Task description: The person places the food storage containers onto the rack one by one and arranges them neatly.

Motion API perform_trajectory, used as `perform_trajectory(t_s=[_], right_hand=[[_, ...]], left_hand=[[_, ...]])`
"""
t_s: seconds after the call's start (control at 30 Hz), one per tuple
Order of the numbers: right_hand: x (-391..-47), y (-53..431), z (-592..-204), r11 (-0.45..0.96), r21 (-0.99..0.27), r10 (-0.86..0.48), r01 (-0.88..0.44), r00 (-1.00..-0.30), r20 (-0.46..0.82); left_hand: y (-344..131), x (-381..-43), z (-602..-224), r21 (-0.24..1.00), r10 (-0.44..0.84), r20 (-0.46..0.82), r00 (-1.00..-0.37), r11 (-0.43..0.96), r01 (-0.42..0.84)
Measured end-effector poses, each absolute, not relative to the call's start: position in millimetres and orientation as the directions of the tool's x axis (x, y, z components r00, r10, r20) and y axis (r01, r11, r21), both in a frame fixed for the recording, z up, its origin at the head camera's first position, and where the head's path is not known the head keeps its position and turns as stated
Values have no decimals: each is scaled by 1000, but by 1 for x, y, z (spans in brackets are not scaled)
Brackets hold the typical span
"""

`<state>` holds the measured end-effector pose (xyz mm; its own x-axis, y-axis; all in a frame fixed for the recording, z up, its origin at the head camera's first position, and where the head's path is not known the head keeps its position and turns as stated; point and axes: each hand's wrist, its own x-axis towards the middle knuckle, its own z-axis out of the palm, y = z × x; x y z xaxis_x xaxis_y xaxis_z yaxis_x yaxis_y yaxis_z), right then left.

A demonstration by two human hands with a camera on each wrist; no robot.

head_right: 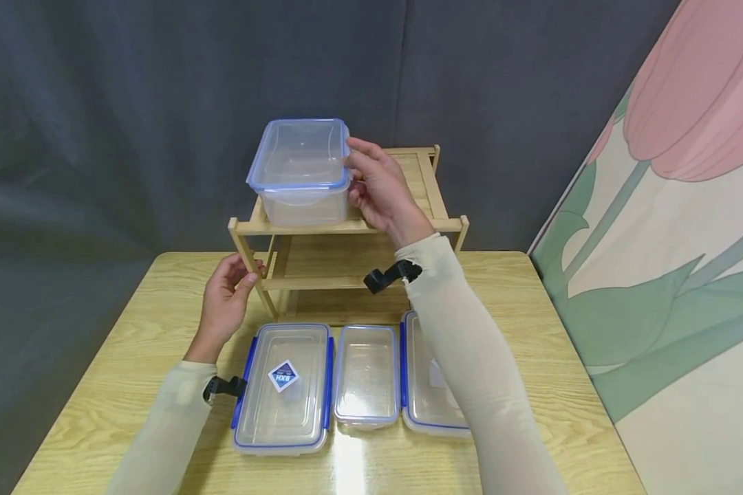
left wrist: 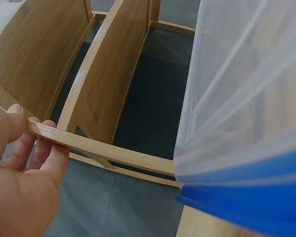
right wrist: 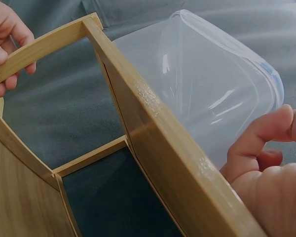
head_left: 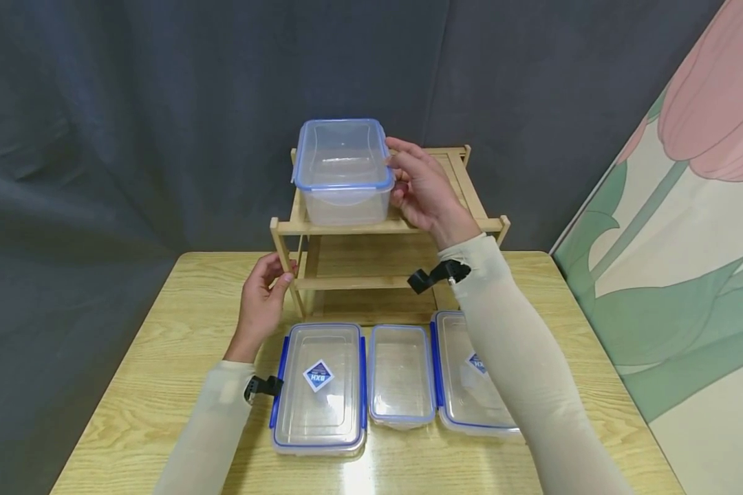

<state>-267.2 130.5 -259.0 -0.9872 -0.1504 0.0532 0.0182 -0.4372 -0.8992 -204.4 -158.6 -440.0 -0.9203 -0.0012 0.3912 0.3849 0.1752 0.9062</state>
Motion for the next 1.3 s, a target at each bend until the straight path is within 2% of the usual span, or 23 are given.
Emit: perform_trajectory(t_s=[0.17,0.53,1.03,1.3], right_hand=[[-265,132,-259,-417,-909,-165,10,-984,65],[-257,143,-256,-273,-962,-159,7,-987,38],[-240,162,-254,-238,-971,-141,7,-990,27],[-229,177,-255,-276,-961,-152,-21,-986,65]], left_hand=[[-158,-205,-441,908,-6,394,-919,159,389],[-157,-203,-441,906,-5,391,-920,176,384],[-158,-206,-443,894,17,421,-907,162,418],[-155,-207,-442,895,15,417,-909,164,414]])
